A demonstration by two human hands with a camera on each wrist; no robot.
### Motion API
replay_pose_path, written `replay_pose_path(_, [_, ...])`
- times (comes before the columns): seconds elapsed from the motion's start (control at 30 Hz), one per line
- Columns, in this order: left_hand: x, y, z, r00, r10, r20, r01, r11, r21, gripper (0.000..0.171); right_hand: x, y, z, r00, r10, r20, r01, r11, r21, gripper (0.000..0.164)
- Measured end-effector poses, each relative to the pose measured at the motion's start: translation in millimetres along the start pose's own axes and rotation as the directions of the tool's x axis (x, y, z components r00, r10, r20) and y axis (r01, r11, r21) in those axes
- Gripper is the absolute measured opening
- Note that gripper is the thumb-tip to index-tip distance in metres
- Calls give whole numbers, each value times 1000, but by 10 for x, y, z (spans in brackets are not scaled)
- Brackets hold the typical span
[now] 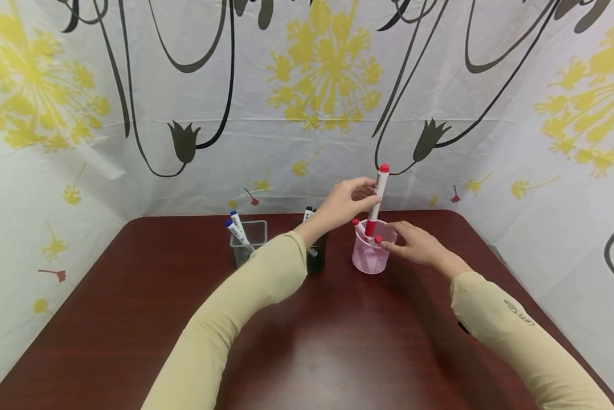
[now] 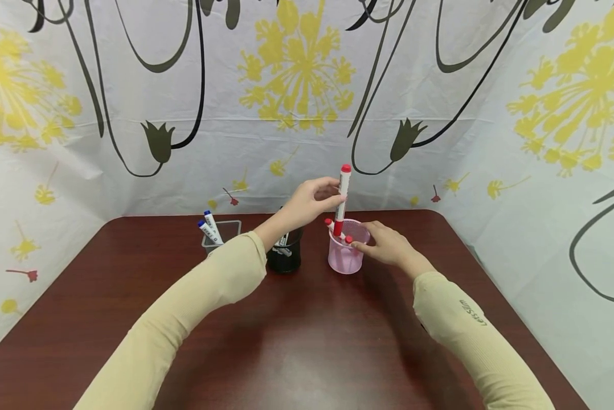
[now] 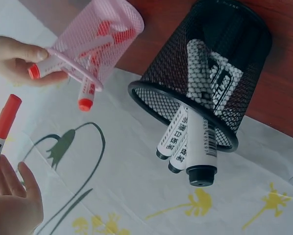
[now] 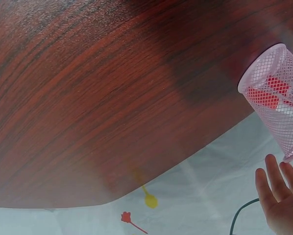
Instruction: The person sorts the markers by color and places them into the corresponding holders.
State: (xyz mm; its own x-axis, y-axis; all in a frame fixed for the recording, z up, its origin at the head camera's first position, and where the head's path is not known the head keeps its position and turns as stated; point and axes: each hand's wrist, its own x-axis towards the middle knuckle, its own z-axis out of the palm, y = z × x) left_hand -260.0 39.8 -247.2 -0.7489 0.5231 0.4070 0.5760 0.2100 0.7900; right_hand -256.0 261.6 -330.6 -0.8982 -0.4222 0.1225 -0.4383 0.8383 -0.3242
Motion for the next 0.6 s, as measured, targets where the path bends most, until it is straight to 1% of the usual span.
replay_pose_path(0.17, [112,-16,1,1000,-7,-23,8,999,45,31,1,3,3,1000,1,-3,-1,1000,-2,62])
replay_pose_path(0.4, [215,-37,28,997,-77,-8,78,994,78,34,-11,-10,-3,1000,-18,-13,18,1000,-3,61])
replay_pose_path(0.47, [242,-55,46,997,-80,-8,80,993,85,34,-11,-13,0,1000,-24,-17,24,1000,-4,61])
replay_pose_path(0.6, [282,-96,95,998,-58,-21,60,993,103,31,-13,-17,8,999,-29,-21,29,1000,-4,60])
